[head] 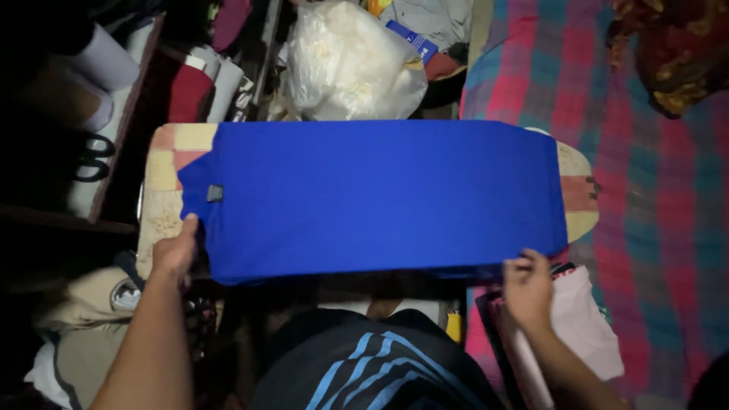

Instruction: The person folds a blue shirt by placing it on a board, smoothing the fabric with their hands, and folding the sides and sleeves into the center.

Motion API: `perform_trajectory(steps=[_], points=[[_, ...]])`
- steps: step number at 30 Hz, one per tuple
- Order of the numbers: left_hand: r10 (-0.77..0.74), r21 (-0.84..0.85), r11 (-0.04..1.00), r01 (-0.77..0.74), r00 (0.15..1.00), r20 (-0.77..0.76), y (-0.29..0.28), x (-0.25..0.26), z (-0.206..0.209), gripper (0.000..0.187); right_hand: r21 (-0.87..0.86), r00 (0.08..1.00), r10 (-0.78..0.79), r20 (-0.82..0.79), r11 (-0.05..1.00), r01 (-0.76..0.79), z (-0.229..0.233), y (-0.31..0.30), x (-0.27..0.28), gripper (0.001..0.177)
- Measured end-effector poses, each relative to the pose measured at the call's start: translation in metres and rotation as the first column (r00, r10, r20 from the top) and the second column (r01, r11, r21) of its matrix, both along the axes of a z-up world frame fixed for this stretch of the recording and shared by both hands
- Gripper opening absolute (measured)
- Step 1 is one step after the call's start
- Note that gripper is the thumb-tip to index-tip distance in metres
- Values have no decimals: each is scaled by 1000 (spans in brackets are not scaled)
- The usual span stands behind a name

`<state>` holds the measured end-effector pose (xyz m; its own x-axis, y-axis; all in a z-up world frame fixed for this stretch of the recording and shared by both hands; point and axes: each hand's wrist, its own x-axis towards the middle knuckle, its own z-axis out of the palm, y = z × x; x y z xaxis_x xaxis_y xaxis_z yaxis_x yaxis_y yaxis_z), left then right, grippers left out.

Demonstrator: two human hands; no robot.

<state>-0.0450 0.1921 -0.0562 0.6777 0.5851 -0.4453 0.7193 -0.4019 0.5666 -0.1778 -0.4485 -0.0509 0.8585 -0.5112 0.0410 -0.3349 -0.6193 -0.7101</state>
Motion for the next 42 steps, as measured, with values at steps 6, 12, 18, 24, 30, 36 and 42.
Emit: perform_trajectory(steps=[6, 12, 18, 24, 30, 36, 42], points=[[210, -436, 874, -213, 976, -57, 12, 13, -22, 43, 89, 987, 160, 1, 983, -160, 46, 131, 30, 28], [458, -753, 586, -299, 889, 3, 19, 15, -28, 10, 106, 944, 324, -56, 942, -317, 61, 192, 51, 26], [383, -537, 811, -231, 904, 189, 12, 19, -31, 13, 13, 874, 477, -95, 879, -478, 60, 200, 61, 29], [426, -502, 837, -219, 837, 344, 4, 18, -48, 13, -240, 797, 534, -281, 765, -597, 52, 199, 69, 61], [102, 49, 990, -129, 926, 364, -11, 12, -28, 22, -219, 722, 507, -470, 726, -652, 54, 203, 70, 65], [-170, 340, 940, 25, 898, 405, -43, -1, 28, 29, -176, 701, 488, -521, 742, -647, 55, 202, 70, 66], [-542, 523, 786, 329, 773, 329, -41, -15, 20, 37, -150, 670, 492, -556, 733, -664, 61, 201, 72, 68]])
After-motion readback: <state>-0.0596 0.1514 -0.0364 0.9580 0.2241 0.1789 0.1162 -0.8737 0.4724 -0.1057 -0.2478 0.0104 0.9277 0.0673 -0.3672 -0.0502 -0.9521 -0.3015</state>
